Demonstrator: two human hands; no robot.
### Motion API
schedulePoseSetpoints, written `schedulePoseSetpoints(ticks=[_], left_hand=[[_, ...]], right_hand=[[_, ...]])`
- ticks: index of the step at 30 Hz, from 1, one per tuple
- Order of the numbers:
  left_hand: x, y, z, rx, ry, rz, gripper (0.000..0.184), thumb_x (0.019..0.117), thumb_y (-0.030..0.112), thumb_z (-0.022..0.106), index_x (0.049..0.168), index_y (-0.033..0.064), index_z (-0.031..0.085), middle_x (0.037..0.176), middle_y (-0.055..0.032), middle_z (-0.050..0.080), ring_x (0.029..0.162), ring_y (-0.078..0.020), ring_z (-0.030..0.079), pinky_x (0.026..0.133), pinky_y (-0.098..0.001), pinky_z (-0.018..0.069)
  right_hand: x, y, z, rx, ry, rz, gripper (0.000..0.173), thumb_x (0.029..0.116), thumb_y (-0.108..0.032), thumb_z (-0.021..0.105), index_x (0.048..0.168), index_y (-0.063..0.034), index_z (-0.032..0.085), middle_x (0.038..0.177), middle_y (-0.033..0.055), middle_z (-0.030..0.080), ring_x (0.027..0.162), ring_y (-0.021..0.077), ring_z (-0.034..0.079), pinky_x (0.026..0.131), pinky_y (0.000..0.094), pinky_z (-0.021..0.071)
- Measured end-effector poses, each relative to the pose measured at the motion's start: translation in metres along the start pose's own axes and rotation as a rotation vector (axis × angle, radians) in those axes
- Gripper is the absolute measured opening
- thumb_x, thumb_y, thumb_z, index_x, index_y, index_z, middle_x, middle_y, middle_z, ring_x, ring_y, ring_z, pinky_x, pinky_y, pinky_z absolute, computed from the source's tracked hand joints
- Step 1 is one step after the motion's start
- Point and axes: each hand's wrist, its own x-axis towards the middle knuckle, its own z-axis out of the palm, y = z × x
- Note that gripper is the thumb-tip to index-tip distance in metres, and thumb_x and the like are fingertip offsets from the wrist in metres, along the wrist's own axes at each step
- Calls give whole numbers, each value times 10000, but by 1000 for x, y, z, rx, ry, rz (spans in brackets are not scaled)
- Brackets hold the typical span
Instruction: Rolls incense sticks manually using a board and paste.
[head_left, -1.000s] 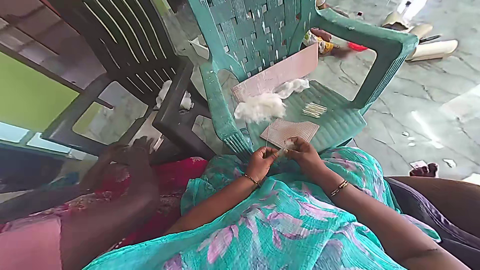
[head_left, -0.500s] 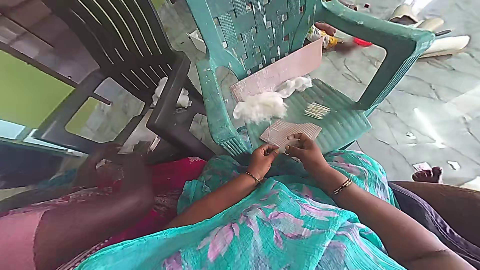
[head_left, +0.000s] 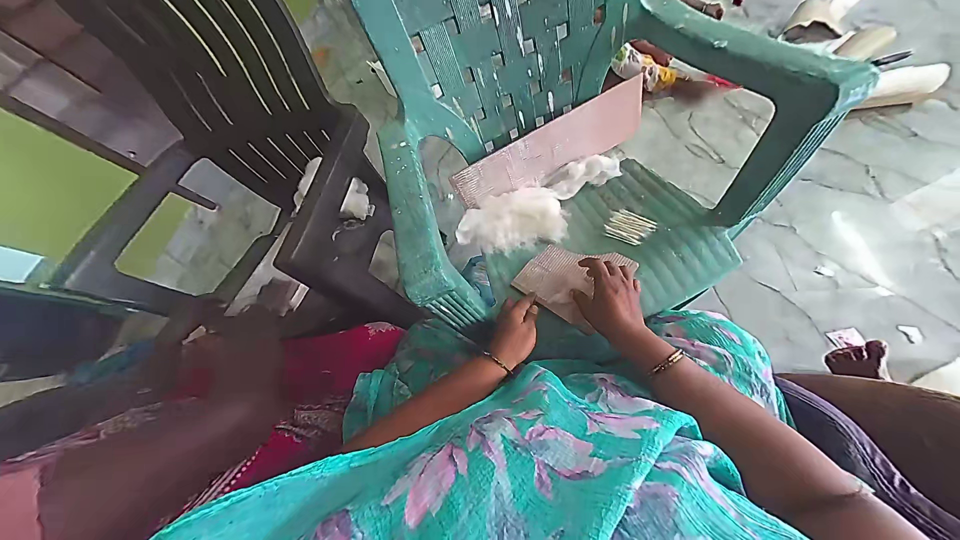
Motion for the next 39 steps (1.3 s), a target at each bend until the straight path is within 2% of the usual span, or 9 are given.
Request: schedulePoseSetpoints(ticks=[7,11,14,16,19,23,31,34,39], left_hand=[[8,4,-4,163,-20,103,268,1059,136,551,1254,-11,661,1166,-210,679,1074,-307,664,1004,-448,512],[12,7,-4,203,-47,90,250,1053,134,564,1209,-28,673,1185,-218,678,1148,-330,650,1050,-471,490],[12,10,-4,218,-65,84,249,1048,121,558,1208,-31,675,1200,-218,672,1180,-329,634,1067,-462,477],[13,11,-3,250,-85,73,260,1052,133,552,1215,-36,663,1226,-220,662,1215,-334,622,1086,-468,467],[16,12,-1,257,-112,48,267,1057,138,541,1220,-46,647,1244,-227,648,1226,-349,615,1077,-495,471],[11,8,1,193,-146,46,273,1061,149,537,1206,-52,651,1218,-224,664,1193,-336,634,1063,-493,478],[1,11,3,161,-321,65,302,1089,188,493,1192,-46,654,1179,-220,670,1160,-327,636,1036,-494,473],[3,11,2,110,-257,90,303,1093,167,484,1209,-61,645,1195,-230,664,1161,-328,638,1048,-481,474],[12,10,-4,79,-90,62,278,1087,125,478,1199,-67,646,1188,-233,670,1161,-336,648,1044,-484,491]], right_hand=[[5,10,-8,68,64,86,529,892,-246,801,1350,-69,604,1342,266,581,1288,502,494,973,713,390],[6,13,-12,92,94,94,450,918,-185,764,1328,-61,622,1345,266,579,1282,501,497,976,713,388],[14,15,-9,14,28,-96,381,959,-103,679,1331,-40,628,1382,228,589,1307,455,521,1032,686,393],[21,17,-1,-107,-132,-284,436,1007,-171,612,1428,-66,572,1505,169,526,1427,375,455,1147,662,315],[23,10,-2,-350,-419,-342,610,1091,-406,431,1616,-115,322,1702,92,249,1591,272,160,1241,657,37],[8,16,-17,-520,-586,-334,710,1085,-488,386,1647,-95,204,1729,88,149,1604,242,88,1240,650,-34],[-50,32,-61,-579,-685,-346,673,1073,-460,406,1633,-112,273,1713,65,224,1590,239,176,1226,674,-6],[-42,34,-71,-491,-580,-351,621,1061,-382,492,1592,-80,374,1665,98,342,1569,289,244,1213,704,7],[2,24,-48,-522,-425,-400,641,1073,-415,483,1599,-72,353,1678,101,312,1579,283,213,1228,681,40]])
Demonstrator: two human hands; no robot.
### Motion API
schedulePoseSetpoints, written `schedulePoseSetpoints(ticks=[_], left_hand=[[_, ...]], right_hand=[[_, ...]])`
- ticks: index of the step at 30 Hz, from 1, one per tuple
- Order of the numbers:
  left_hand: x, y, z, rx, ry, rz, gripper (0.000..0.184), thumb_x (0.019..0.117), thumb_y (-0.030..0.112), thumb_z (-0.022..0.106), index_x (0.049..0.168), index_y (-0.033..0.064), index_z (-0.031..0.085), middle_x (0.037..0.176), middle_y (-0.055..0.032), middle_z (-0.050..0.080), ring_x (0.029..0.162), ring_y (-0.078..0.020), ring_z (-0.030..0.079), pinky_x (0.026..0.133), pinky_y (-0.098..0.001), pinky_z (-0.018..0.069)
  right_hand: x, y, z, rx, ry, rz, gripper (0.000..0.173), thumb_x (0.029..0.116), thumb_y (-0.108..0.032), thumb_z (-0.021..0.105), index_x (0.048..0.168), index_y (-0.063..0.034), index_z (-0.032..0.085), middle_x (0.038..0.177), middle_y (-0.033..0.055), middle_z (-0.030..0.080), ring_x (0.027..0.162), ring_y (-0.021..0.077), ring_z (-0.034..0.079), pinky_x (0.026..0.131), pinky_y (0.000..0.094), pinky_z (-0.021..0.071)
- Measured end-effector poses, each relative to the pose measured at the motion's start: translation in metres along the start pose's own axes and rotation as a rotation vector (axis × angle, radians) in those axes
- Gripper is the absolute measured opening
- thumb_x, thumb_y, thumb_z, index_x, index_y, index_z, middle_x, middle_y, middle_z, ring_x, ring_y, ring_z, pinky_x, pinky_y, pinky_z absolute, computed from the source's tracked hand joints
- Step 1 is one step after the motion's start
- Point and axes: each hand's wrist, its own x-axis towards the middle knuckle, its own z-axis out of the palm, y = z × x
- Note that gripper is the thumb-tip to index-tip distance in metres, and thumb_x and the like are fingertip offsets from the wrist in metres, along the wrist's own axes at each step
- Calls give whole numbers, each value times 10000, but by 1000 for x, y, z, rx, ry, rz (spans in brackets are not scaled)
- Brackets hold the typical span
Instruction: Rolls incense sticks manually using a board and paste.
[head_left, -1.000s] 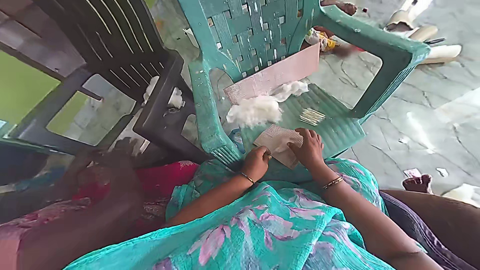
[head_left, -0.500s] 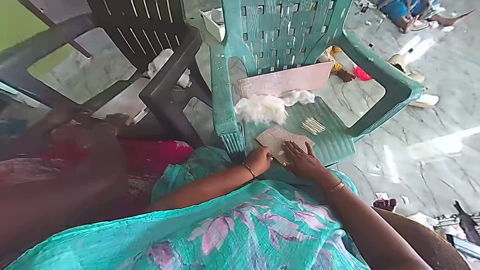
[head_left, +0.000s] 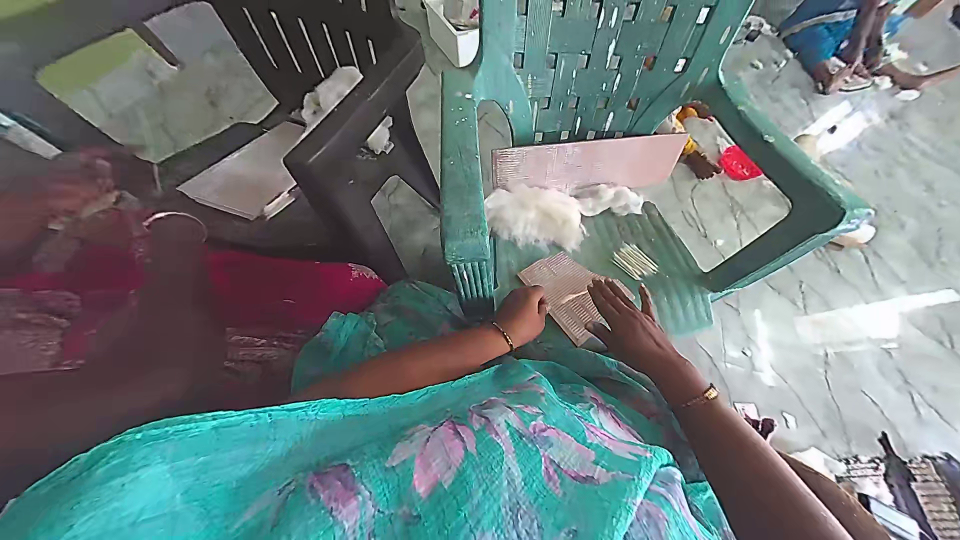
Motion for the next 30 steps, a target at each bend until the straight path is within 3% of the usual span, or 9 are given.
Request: schedulePoseSetpoints(ticks=[7,11,15,19,21,24,30], left_hand=[[11,-8,0,86,-4,-53,293,1082,145,487,1221,-62,639,1243,-244,649,1234,-358,614,1085,-494,468],[6,-10,3,72,-102,-44,300,1082,175,500,1186,-61,653,1196,-234,666,1178,-344,636,1052,-499,480],[-3,-1,4,86,-239,9,318,1088,190,486,1191,-65,645,1160,-240,674,1137,-343,649,1022,-510,486],[-6,4,3,53,-227,20,323,1096,175,464,1223,-72,628,1192,-242,654,1156,-336,628,1047,-479,466],[-3,2,-1,12,-148,9,324,1095,165,460,1229,-80,624,1202,-246,650,1167,-335,626,1056,-469,465],[1,1,-5,1,-69,-40,323,1101,162,454,1231,-84,617,1205,-254,648,1178,-338,626,1061,-465,465],[11,0,-8,101,-52,-78,355,1101,160,430,1299,-88,589,1332,-268,602,1305,-354,567,1140,-458,415]], right_hand=[[62,-13,20,20,-26,-113,655,1074,-441,452,1608,-82,333,1692,88,281,1585,250,192,1247,638,14],[30,-17,17,16,-189,-100,718,1058,-451,479,1637,-95,247,1720,76,195,1599,233,125,1244,641,-2],[-19,-12,13,-26,-269,-132,713,1066,-467,429,1643,-99,227,1720,81,195,1595,240,152,1236,658,9],[-40,5,2,42,-204,-127,640,1046,-389,508,1591,-80,373,1678,87,315,1566,262,258,1220,689,30],[-35,13,-4,67,-113,-69,627,1050,-335,520,1586,-46,369,1663,122,338,1563,289,265,1221,692,27],[-12,13,-6,40,-123,21,652,1083,-384,447,1625,-67,272,1700,110,249,1591,260,167,1239,645,-14],[51,-8,6,49,-97,-42,665,1081,-432,427,1624,-77,283,1704,91,246,1590,246,175,1253,628,2]])
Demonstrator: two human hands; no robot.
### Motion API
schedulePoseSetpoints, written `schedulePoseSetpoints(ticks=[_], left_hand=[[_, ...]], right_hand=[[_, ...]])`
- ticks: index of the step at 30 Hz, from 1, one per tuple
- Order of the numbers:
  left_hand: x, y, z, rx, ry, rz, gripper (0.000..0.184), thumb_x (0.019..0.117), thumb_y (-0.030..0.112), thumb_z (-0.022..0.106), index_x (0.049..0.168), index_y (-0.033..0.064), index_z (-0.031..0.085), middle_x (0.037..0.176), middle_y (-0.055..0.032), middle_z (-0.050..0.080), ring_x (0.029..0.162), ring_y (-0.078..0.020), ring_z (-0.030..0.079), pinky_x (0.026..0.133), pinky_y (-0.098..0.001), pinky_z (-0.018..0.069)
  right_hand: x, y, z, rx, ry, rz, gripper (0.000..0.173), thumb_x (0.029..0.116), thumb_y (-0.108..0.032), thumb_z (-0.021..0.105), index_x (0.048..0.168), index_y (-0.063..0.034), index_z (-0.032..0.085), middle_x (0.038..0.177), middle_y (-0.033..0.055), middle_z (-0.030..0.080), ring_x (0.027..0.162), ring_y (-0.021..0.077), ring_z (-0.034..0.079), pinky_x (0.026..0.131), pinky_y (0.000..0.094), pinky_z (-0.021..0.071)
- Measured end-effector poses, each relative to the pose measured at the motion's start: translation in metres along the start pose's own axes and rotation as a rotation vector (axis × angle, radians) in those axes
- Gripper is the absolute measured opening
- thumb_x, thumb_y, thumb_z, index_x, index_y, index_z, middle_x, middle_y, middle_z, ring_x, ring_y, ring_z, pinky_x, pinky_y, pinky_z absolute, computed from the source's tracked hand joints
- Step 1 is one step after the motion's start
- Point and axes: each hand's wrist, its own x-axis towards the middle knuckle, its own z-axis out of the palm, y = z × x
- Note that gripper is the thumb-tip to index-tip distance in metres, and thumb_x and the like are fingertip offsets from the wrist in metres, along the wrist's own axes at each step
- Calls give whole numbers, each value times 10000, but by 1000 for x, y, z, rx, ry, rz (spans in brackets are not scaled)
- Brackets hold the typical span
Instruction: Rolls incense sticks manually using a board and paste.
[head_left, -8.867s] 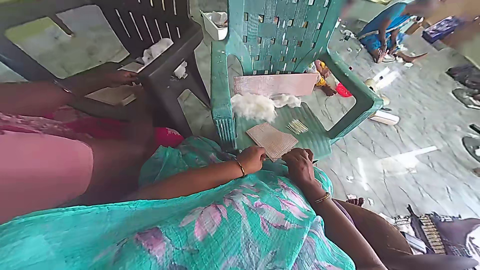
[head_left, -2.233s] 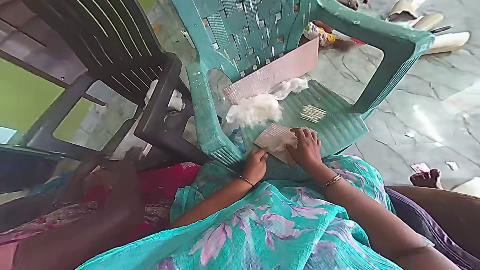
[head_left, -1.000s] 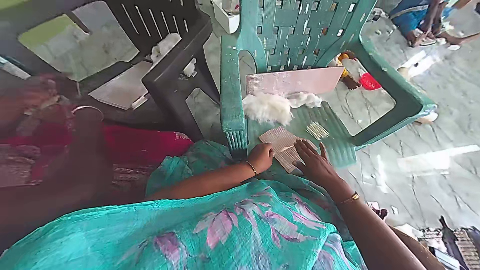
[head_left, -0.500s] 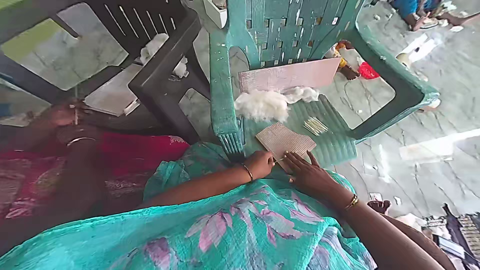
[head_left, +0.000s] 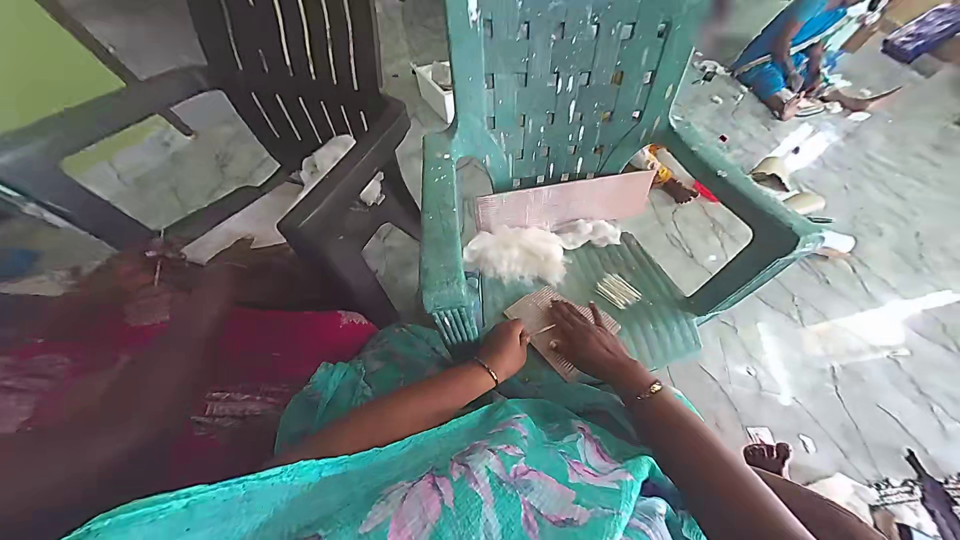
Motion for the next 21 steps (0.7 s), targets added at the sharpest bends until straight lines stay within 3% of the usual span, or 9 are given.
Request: schedulePoseSetpoints(ticks=[4,9,12,15,21], left_hand=[[-3,1,1,57,-15,-2,338,1093,154,451,1289,-83,590,1310,-264,608,1289,-351,575,1128,-452,425],[-9,1,7,71,-103,9,345,1089,198,475,1267,-64,611,1266,-245,637,1236,-346,605,1096,-474,447],[-12,4,13,87,-125,54,345,1087,207,479,1240,-61,634,1221,-250,656,1191,-357,631,1073,-488,469],[-10,2,19,80,-89,93,325,1074,199,519,1198,-69,654,1163,-253,675,1136,-359,653,1044,-485,490],[-7,-4,20,58,43,71,319,1059,192,564,1197,-78,663,1135,-273,688,1111,-391,666,1029,-525,494]], right_hand=[[4,-9,7,14,-30,-22,708,1062,-449,434,1638,-86,237,1719,69,201,1596,227,145,1250,628,-14],[-44,-9,14,16,-104,-77,754,1063,-505,428,1648,-92,195,1729,90,149,1602,261,103,1229,672,-12],[-68,-5,20,32,-103,-82,731,1070,-502,418,1648,-106,208,1726,84,170,1599,258,126,1229,678,-14],[-81,-3,22,71,-29,-97,683,1069,-485,439,1616,-96,316,1695,88,277,1581,256,214,1241,661,11],[-56,-5,6,134,84,-150,671,1060,-462,507,1588,-72,366,1677,105,315,1574,270,232,1247,643,25]])
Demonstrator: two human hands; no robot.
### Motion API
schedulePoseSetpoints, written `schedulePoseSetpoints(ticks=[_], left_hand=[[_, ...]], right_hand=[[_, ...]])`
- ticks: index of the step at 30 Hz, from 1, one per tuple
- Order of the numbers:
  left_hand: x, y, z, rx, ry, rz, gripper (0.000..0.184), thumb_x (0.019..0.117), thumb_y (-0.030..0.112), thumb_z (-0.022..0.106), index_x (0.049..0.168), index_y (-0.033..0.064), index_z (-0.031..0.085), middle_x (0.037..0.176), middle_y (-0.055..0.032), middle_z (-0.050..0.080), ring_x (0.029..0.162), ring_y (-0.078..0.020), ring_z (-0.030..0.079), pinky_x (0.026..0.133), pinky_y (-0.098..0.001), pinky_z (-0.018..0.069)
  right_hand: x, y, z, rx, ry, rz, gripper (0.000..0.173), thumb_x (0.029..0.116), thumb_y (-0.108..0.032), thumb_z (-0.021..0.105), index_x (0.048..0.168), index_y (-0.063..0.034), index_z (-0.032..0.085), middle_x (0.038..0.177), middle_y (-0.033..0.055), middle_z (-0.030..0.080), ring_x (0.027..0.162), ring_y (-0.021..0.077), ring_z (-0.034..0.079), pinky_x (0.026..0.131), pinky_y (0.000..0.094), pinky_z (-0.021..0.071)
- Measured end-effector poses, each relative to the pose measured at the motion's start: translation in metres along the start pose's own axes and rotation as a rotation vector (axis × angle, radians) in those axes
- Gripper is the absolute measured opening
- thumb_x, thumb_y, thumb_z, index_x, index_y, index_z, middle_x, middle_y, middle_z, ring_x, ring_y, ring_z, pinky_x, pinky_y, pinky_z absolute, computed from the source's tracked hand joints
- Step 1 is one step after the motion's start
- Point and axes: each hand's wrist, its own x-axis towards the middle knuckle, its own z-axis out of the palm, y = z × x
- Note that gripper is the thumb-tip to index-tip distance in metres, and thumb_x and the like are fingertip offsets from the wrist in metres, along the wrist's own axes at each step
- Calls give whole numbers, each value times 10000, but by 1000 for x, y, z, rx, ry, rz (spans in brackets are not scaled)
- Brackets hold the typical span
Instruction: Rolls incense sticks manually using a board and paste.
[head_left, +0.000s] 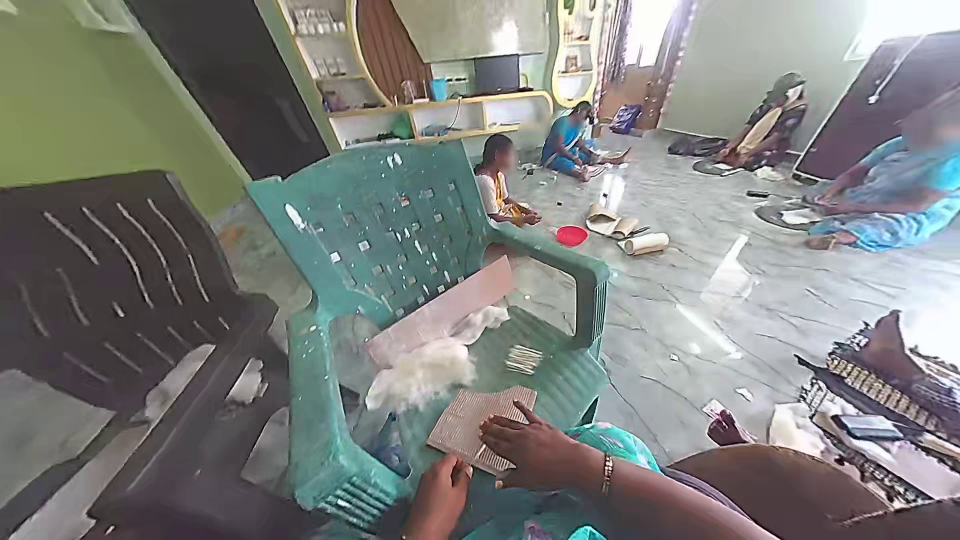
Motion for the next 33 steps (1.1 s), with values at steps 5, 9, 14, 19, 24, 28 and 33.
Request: schedulePoseSetpoints(ticks=[5,9,14,19,24,28,33], left_hand=[[11,-3,-3,118,121,-16,298,1047,150,557,1173,-91,677,1179,-289,680,1174,-417,647,1066,-545,474],[13,3,-8,197,118,-62,314,1049,144,535,1220,-88,659,1235,-283,667,1224,-407,629,1093,-522,464],[8,4,-1,199,65,-24,310,1035,146,578,1212,-95,658,1207,-286,675,1195,-409,643,1078,-524,476],[-1,10,3,152,-6,14,294,1042,154,572,1140,-105,669,1097,-290,693,1095,-415,671,1007,-543,500],[-3,8,6,151,-32,45,320,1047,167,564,1180,-106,663,1114,-293,696,1103,-424,674,1013,-557,496],[3,6,3,158,74,55,311,1045,148,553,1172,-114,662,1102,-300,698,1092,-435,678,1004,-566,503],[15,7,-8,232,94,-33,307,1049,133,536,1209,-100,656,1185,-300,682,1184,-428,648,1063,-552,475]], right_hand=[[53,6,7,-1,93,-64,631,1056,-409,539,1562,-57,407,1651,131,358,1557,311,272,1240,660,71],[72,11,16,3,16,1,657,1055,-428,517,1579,-62,367,1680,110,300,1574,305,221,1231,680,22],[42,11,24,12,7,13,725,1036,-470,550,1591,-56,337,1688,123,274,1577,316,205,1222,702,14],[2,7,26,-3,-16,24,728,1047,-503,505,1601,-67,329,1688,123,279,1580,302,203,1230,681,-2],[-14,0,16,-55,-6,12,652,1063,-480,492,1536,-35,432,1620,138,410,1552,323,280,1232,681,4],[6,4,9,-69,103,-24,608,1060,-433,527,1518,-37,461,1591,137,450,1536,325,315,1242,660,83],[51,21,23,-6,125,2,661,1046,-420,548,1561,-38,389,1653,145,345,1545,342,290,1219,696,114]])
